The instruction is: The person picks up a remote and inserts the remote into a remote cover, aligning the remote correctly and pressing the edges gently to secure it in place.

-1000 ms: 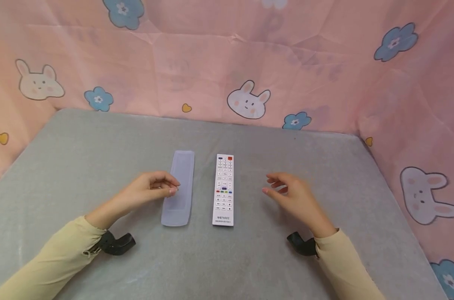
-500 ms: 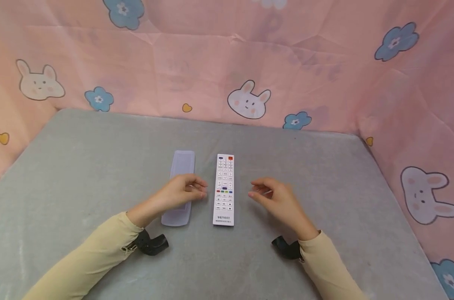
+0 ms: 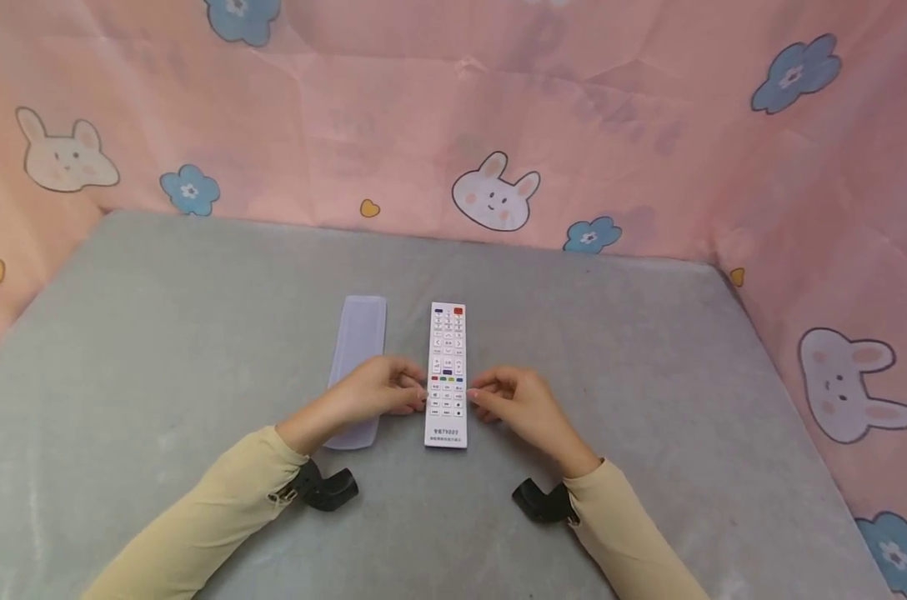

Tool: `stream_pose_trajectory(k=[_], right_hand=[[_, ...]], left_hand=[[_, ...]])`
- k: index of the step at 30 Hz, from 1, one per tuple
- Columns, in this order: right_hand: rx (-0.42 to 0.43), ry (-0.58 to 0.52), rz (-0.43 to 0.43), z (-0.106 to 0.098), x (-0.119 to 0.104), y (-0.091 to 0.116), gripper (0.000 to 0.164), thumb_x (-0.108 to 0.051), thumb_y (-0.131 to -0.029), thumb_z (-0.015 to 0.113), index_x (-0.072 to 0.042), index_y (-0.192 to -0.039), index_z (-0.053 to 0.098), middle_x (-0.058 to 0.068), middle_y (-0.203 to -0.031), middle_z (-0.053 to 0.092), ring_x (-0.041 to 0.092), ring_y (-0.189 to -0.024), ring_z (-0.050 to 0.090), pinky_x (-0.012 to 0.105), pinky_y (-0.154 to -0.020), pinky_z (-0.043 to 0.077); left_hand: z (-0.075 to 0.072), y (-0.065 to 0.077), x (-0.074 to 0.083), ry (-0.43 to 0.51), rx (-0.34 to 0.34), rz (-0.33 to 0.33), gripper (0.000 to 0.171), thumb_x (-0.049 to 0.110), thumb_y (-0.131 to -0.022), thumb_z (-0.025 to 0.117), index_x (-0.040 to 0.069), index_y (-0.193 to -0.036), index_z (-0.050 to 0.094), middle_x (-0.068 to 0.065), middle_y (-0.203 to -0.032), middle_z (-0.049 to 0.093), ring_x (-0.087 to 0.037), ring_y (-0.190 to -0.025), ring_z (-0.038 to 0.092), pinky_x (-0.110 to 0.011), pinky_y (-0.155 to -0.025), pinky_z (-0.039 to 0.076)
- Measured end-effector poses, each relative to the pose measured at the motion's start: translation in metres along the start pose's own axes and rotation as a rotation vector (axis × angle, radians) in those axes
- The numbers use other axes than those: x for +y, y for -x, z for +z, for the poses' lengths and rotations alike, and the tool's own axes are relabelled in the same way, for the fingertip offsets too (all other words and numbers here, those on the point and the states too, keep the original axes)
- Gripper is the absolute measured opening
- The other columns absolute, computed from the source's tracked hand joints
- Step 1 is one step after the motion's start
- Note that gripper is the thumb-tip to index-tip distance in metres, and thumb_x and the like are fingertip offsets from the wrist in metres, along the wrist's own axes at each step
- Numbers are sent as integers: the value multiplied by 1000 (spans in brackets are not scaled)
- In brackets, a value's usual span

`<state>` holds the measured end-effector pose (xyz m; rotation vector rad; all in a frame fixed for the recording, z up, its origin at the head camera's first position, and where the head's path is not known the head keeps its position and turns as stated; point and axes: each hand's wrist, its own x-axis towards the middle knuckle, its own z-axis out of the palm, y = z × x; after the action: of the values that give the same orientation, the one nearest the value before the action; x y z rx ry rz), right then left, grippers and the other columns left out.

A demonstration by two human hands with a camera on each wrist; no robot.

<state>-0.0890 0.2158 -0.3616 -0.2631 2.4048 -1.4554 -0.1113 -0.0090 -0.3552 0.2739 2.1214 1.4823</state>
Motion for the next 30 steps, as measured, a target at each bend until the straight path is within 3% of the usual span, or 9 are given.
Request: stream_pose_trajectory(k=[5, 8, 13, 21, 30], right_hand=[[-58, -147, 47, 5, 4, -3, 27, -3, -90, 61, 18, -106, 57, 17, -83, 67, 14, -68, 64, 28, -63, 58], [-60, -193, 88, 6, 5, -3, 30, -3, -89, 61, 20, -108, 56, 16, -85, 68, 12, -68, 64, 27, -62, 57], [-42, -226, 100, 8, 8, -4, 31, -2, -89, 61, 20, -109, 55, 16, -88, 68, 10, -68, 64, 25, -62, 57], [-22, -218, 77, 11, 12, -5, 28, 0, -88, 61, 21, -106, 55, 18, -87, 67, 8, -67, 64, 24, -62, 56], [-13, -219, 81, 13, 12, -4, 29, -1, -87, 63, 20, -107, 54, 14, -86, 67, 8, -69, 63, 24, -63, 56]], left_hand=[[1, -4, -1, -128, -19, 4, 26, 5, -87, 64, -12, -106, 60, -12, -81, 69, -14, -67, 65, -24, -61, 55], [1, -7, 1, -151, -33, -5, 25, 5, -87, 64, -12, -105, 61, -11, -78, 69, -15, -65, 65, -23, -59, 55], [2, -11, -2, -44, -31, -45, 22, -1, -86, 64, -13, -103, 59, -15, -77, 69, -14, -61, 64, -25, -59, 57], [1, -11, -11, 81, -43, -9, 19, -3, -85, 64, -15, -99, 59, -17, -79, 68, -13, -64, 65, -26, -62, 58], [2, -11, -13, 70, -39, 6, 18, -2, -85, 65, -14, -98, 59, -18, -78, 69, -13, -63, 65, -26, -61, 57]])
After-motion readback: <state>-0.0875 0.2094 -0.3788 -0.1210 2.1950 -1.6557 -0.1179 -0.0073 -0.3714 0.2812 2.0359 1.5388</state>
